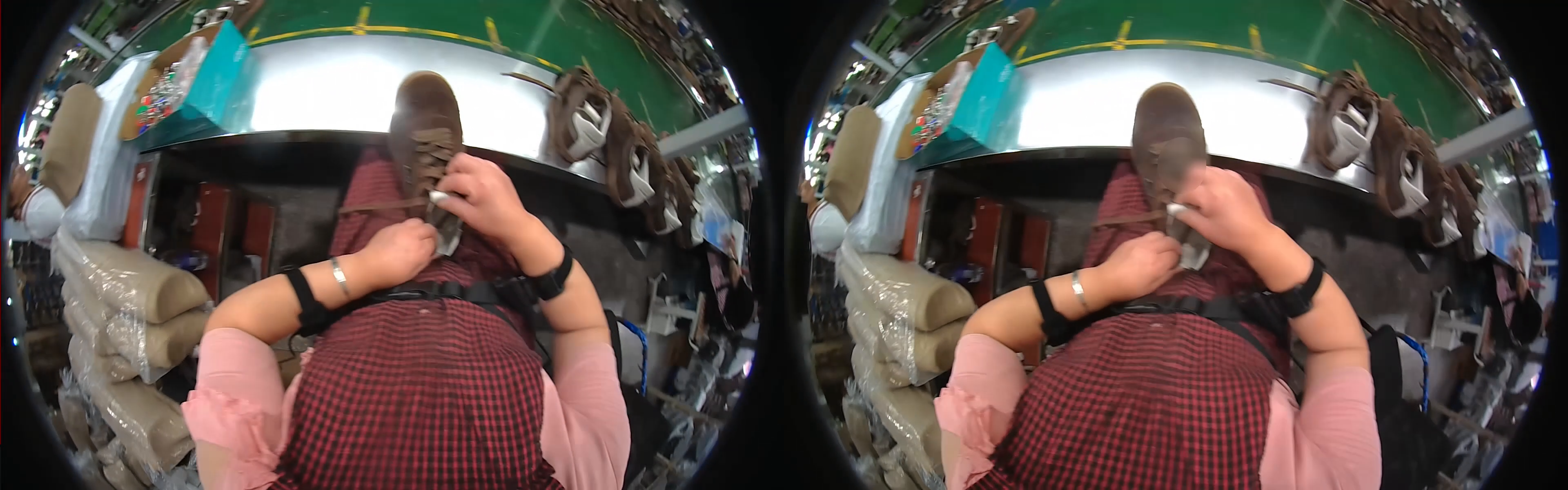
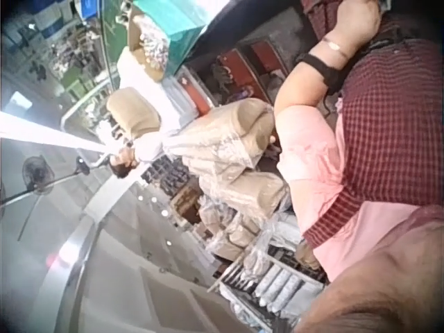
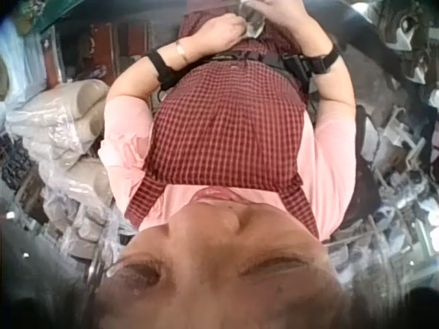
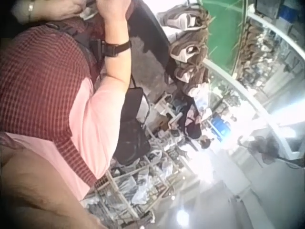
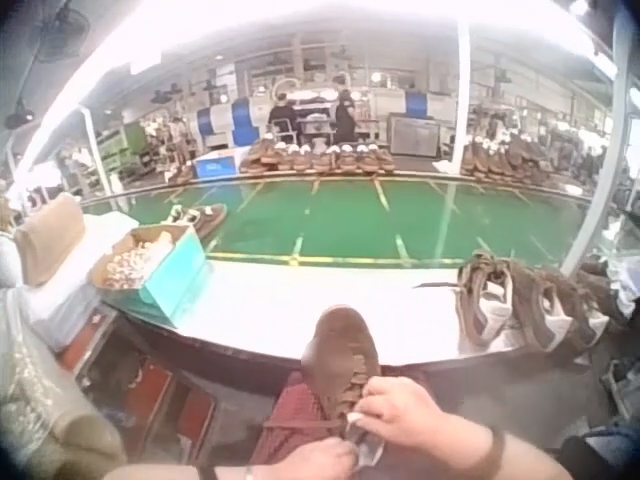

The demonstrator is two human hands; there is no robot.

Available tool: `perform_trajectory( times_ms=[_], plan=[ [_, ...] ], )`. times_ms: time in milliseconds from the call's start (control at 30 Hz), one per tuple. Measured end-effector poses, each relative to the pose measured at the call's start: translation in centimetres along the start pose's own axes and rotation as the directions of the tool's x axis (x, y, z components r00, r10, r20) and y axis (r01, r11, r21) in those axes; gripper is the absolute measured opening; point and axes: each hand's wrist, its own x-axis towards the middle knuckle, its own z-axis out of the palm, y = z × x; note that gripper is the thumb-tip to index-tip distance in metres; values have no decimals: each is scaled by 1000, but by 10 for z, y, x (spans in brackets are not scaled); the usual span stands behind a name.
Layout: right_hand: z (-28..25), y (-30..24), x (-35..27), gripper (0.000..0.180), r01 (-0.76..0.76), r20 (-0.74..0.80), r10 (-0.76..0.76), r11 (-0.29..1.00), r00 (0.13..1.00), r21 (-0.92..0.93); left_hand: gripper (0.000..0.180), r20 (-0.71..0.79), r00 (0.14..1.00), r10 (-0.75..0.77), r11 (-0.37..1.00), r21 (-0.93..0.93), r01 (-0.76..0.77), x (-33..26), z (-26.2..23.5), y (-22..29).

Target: Lacing and tying brown shoes in a manufacturing setting.

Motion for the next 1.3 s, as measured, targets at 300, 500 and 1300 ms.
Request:
perform_trajectory(
  times_ms=[300,500,1300],
  plan=[
    [2,0,-15,8,186,-65,-201,965,977,-185,16,-210,926,313,938,-83,-336,1,-37,29],
    [-5,-13,-13,7,435,111,-447,734,888,-522,24,-54,995,87,879,-466,-102,11,-11,7],
    [-4,2,-10,28,-72,156,68,997,985,21,20,-28,998,61,980,-186,-65,15,11,-6]
  ],
)
